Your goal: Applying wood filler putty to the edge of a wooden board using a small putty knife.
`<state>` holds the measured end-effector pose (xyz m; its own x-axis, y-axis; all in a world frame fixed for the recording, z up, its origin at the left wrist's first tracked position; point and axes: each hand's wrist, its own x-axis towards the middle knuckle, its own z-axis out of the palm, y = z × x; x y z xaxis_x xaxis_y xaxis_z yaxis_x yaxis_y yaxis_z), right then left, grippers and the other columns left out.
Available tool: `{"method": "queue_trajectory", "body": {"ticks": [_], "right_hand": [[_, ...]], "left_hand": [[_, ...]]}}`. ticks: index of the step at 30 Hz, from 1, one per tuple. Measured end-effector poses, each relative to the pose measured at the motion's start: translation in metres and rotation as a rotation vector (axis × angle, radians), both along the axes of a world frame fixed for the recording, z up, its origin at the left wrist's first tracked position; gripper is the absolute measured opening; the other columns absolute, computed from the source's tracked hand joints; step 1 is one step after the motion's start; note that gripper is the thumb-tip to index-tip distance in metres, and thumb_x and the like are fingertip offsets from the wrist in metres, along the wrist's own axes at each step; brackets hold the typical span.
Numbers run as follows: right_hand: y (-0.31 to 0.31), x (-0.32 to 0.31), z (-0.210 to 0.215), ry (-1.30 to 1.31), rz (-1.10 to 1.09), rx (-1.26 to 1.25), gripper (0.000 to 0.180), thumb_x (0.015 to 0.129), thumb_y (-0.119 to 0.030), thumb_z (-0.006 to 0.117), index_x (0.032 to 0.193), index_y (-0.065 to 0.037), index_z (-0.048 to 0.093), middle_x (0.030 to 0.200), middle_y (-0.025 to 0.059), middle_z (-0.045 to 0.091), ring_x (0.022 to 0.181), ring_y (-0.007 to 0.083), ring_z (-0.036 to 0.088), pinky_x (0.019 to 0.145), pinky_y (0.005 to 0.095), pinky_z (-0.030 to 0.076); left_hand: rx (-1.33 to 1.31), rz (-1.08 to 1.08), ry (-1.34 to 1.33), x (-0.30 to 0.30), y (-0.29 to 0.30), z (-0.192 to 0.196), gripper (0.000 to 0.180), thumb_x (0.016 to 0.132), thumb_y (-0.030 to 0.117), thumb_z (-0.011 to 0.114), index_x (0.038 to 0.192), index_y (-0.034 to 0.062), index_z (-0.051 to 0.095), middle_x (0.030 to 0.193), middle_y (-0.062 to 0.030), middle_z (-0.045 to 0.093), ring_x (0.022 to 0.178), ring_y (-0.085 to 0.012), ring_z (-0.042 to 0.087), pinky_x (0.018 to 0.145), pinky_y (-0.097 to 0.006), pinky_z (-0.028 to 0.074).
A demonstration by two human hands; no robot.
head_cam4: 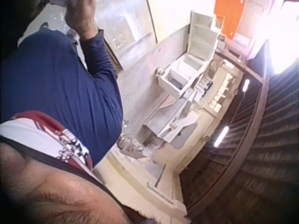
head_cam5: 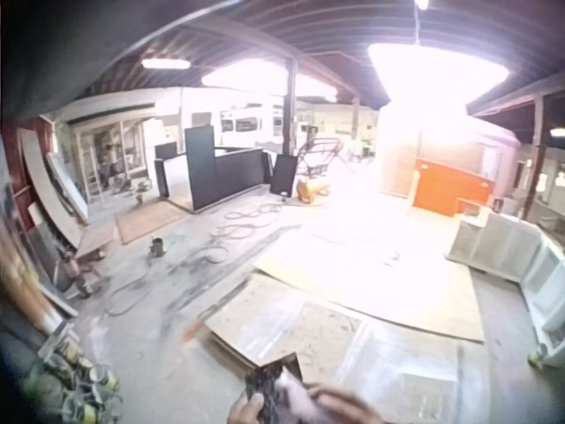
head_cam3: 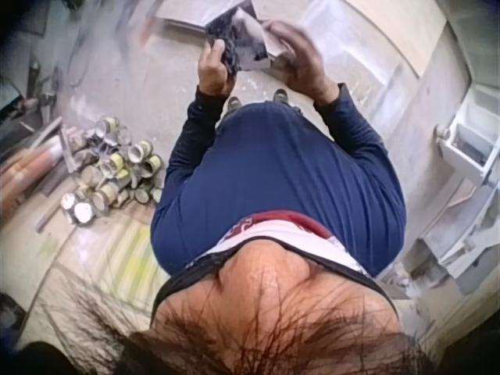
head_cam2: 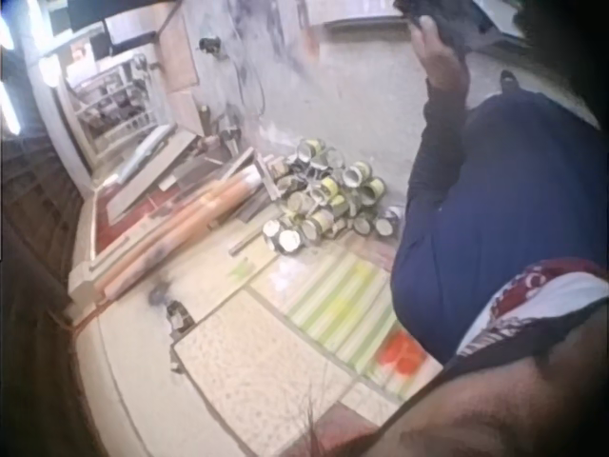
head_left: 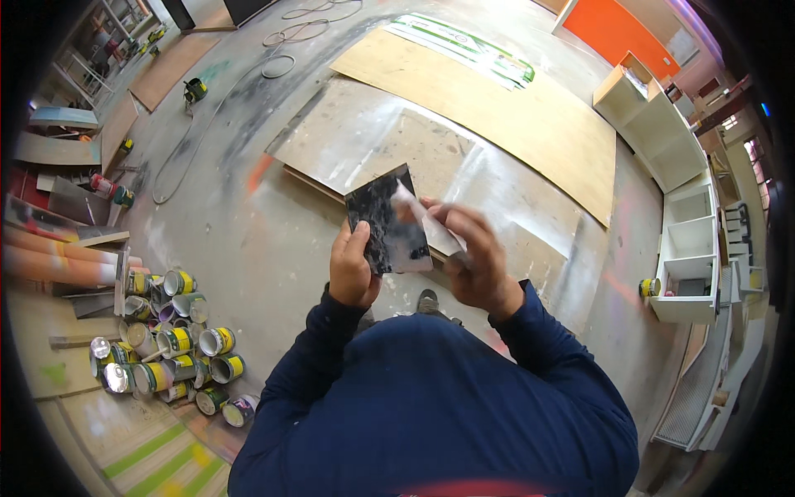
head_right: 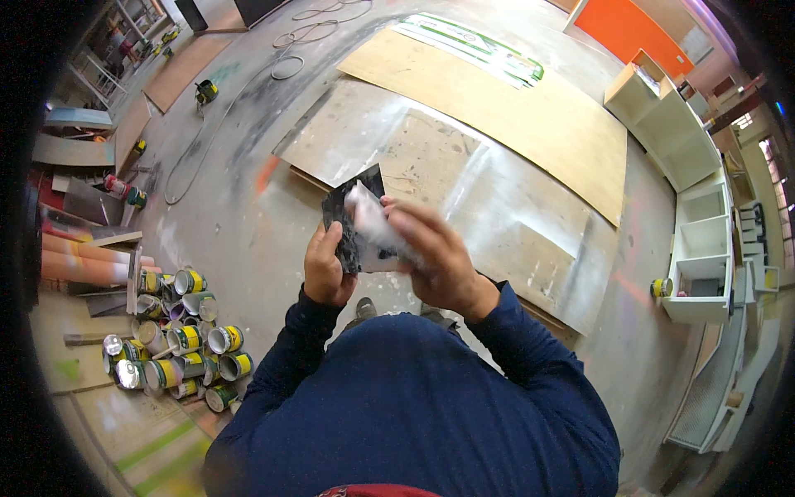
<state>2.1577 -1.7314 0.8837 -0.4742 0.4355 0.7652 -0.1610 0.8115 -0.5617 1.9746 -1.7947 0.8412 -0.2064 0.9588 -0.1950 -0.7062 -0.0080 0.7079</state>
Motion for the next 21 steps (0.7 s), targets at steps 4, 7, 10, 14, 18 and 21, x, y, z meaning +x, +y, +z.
{"method": "queue_trajectory", "body": {"ticks": [4,7,10,14,18,21], "right_hand": [[0.002,0.005,-0.031,-0.258,-0.046,0.247,0.077,0.074,0.008,0.077,0.140,-0.024,0.056,0.132,0.0204,0.050,0.128,0.0496,0.055,0.098,0.0468,0.059],[0.006,0.011,-0.050,-0.319,-0.125,0.210,0.073,0.073,0.010,0.076,0.135,-0.026,0.060,0.133,0.0197,0.050,0.129,0.0494,0.054,0.099,0.0456,0.058],[0.010,0.020,-0.053,-0.419,-0.239,0.179,0.071,0.075,0.009,0.074,0.135,-0.027,0.062,0.133,0.0194,0.050,0.124,0.0461,0.058,0.094,0.0450,0.060],[0.011,0.036,-0.030,-0.579,-0.497,0.238,0.059,0.079,0.004,0.071,0.131,-0.024,0.068,0.130,0.0172,0.055,0.120,0.0360,0.059,0.092,0.0449,0.054],[-0.001,0.028,-0.002,-0.530,-0.452,0.287,0.050,0.081,-0.003,0.072,0.128,-0.021,0.070,0.127,0.0132,0.057,0.128,0.0338,0.055,0.102,0.0466,0.043],[-0.012,0.014,0.013,-0.696,-0.451,0.352,0.049,0.074,-0.006,0.074,0.121,-0.020,0.073,0.124,0.0110,0.061,0.127,0.0329,0.056,0.101,0.0480,0.040]], "left_hand": [[0.023,-0.043,-0.069,-0.004,-0.002,0.013,0.036,0.107,0.024,0.037,0.132,0.0026,0.052,0.118,-0.0116,0.066,0.103,-0.0226,0.069,0.088,-0.036,0.057],[0.068,0.011,-0.057,-0.003,-0.005,0.018,0.035,0.108,0.022,0.038,0.133,0.0018,0.052,0.120,-0.0125,0.066,0.104,-0.0227,0.068,0.089,-0.036,0.058],[0.095,0.079,-0.081,-0.006,-0.007,0.019,0.034,0.108,0.018,0.039,0.134,0.0014,0.051,0.121,-0.0122,0.065,0.106,-0.0217,0.067,0.090,-0.036,0.057],[0.156,0.237,0.136,-0.015,-0.007,0.016,0.029,0.107,0.013,0.043,0.130,0.0007,0.055,0.116,-0.0096,0.066,0.102,-0.0169,0.063,0.089,-0.032,0.052],[0.119,0.355,0.776,-0.011,-0.005,0.012,0.028,0.107,0.016,0.045,0.126,-0.0021,0.057,0.107,-0.0090,0.067,0.092,-0.0164,0.060,0.082,-0.029,0.050],[0.157,0.389,0.913,-0.004,-0.007,0.011,0.029,0.106,0.015,0.047,0.126,-0.0032,0.056,0.103,-0.0130,0.067,0.086,-0.0192,0.062,0.079,-0.031,0.051]]}}
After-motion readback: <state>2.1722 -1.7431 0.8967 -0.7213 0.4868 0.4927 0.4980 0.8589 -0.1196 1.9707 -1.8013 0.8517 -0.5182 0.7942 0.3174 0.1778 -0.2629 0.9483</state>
